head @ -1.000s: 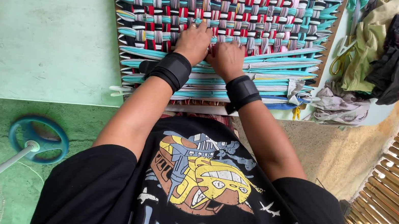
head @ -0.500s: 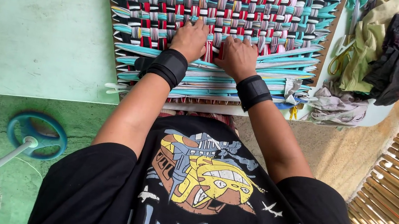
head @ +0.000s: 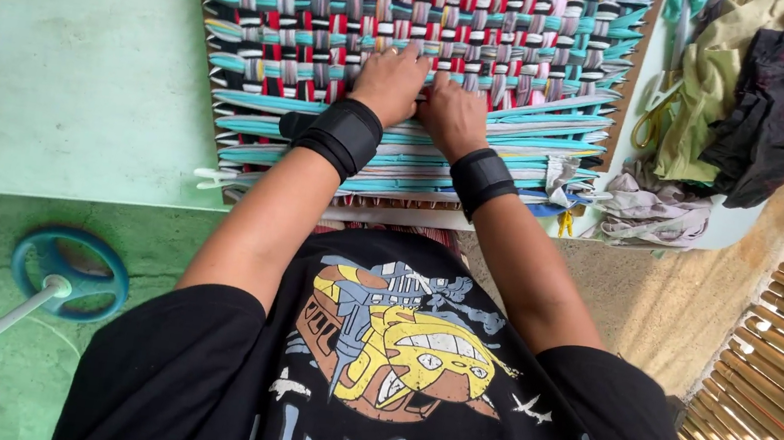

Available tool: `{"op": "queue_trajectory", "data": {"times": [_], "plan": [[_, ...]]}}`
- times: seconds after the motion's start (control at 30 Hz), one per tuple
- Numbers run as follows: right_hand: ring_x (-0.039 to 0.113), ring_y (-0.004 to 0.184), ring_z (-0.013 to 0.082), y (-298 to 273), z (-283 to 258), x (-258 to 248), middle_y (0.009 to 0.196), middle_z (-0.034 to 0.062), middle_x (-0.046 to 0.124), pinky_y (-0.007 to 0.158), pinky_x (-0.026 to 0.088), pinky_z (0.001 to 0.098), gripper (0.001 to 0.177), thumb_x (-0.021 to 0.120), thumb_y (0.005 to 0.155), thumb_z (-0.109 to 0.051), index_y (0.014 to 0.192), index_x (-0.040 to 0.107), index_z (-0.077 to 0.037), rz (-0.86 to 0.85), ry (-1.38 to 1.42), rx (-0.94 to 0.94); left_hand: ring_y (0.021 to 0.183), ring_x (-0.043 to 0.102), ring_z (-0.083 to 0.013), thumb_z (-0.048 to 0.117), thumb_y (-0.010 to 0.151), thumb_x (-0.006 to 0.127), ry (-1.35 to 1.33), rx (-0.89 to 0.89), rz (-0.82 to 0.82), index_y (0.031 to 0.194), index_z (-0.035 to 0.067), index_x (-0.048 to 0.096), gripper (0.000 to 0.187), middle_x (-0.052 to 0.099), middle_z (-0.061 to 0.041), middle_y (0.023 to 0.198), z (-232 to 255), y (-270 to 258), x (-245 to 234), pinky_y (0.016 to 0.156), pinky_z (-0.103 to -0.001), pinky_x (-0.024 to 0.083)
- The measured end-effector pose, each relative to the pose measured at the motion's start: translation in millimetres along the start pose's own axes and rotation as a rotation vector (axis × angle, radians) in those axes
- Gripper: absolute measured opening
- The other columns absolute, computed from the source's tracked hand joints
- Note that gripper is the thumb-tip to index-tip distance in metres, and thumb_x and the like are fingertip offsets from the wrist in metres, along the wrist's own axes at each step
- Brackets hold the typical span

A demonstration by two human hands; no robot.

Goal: The person weaves colorful cords through a mat by pulling them by hand, using both hands or alternating hands to pull the cords taut.

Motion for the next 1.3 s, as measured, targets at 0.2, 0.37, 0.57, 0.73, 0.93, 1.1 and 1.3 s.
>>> {"op": "queue_trajectory", "data": {"times": [0.2, 0.37, 0.57, 0.73, 0.93, 1.1, 1.3], "plan": [[0.072, 0.071, 0.0339, -3, 13, 30, 0.087, 0.0123, 0.074, 0.069, 0.054, 0.0501, 0.019, 0.065, 0.099, -0.026, 0.107, 0.058, -0.010, 0.103, -0.151, -0.079, 0.105, 0.068, -0.0369, 0.010, 0.089, 0.077, -0.006, -0.039, 0.059, 0.111, 0.007, 0.068, 0.025, 0.063, -0.014, 0.120, -18, 21, 69, 0.080, -0.048, 0.059], [0.071, 0.069, 0.0339, -8, 3, -11, 0.076, 0.0084, 0.074, 0.074, 0.049, 0.0560, 0.035, 0.080, 0.080, -0.032, 0.097, 0.057, -0.012, 0.108, 0.117, 0.049, 0.103, 0.067, -0.0381, 0.015, 0.074, 0.084, -0.024, -0.035, -0.046, 0.113, 0.004, 0.066, 0.045, 0.062, -0.017, 0.120, -6, 15, 33, 0.078, -0.047, 0.060], [0.071, 0.073, 0.0342, -13, 8, 2, 0.076, 0.0086, 0.072, 0.070, 0.052, 0.0470, 0.032, 0.080, 0.077, -0.022, 0.097, 0.059, -0.012, 0.056, 0.326, 0.047, 0.101, 0.070, -0.0391, 0.015, 0.075, 0.086, -0.023, -0.055, -0.066, 0.115, 0.003, 0.065, 0.047, 0.064, -0.018, 0.121, -17, 25, 49, 0.079, -0.046, 0.060], [0.069, 0.079, 0.0347, -8, 36, 5, 0.082, 0.0104, 0.071, 0.068, 0.051, 0.0440, 0.026, 0.081, 0.087, -0.025, 0.099, 0.062, -0.011, -0.044, 0.369, -0.046, 0.103, 0.069, -0.0386, 0.021, 0.075, 0.089, -0.035, -0.067, -0.090, 0.114, 0.002, 0.065, 0.050, 0.064, -0.017, 0.121, -12, 23, 26, 0.082, -0.046, 0.060], [0.066, 0.096, 0.0403, -11, 14, -68, 0.098, 0.0150, 0.062, 0.071, 0.053, 0.0528, 0.066, 0.093, 0.053, -0.043, 0.102, 0.064, -0.011, 0.140, -0.159, -0.170, 0.103, 0.069, -0.0383, 0.023, 0.075, 0.089, -0.022, -0.097, -0.125, 0.116, 0.001, 0.063, 0.053, 0.063, -0.018, 0.122, -10, 23, 29, 0.082, -0.046, 0.059], [0.066, 0.098, 0.0380, 2, 18, -46, 0.113, 0.0171, 0.061, 0.072, 0.057, 0.0460, 0.063, 0.090, 0.067, -0.037, 0.113, 0.058, -0.009, -0.101, -0.218, -0.021, 0.104, 0.069, -0.0382, 0.019, 0.074, 0.088, -0.035, -0.133, -0.140, 0.117, 0.001, 0.064, 0.053, 0.063, -0.017, 0.122, -6, 19, 25, 0.085, -0.045, 0.059], [0.071, 0.090, 0.0360, 10, 54, 11, 0.095, 0.0131, 0.072, 0.068, 0.058, 0.0440, 0.035, 0.076, 0.091, -0.026, 0.114, 0.056, -0.010, -0.040, -0.232, -0.115, 0.104, 0.065, -0.0419, 0.024, 0.076, 0.086, -0.118, -0.238, -0.266, 0.115, 0.001, 0.063, 0.050, 0.058, -0.023, 0.123, 15, 25, -6, 0.084, -0.051, 0.056]]}}
Point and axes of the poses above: each hand's wrist, its own y-axis towards the middle knuckle, its own x-axis out of the palm, z = x × y, the point moved 5 cm from there along y, towards the middle knuckle
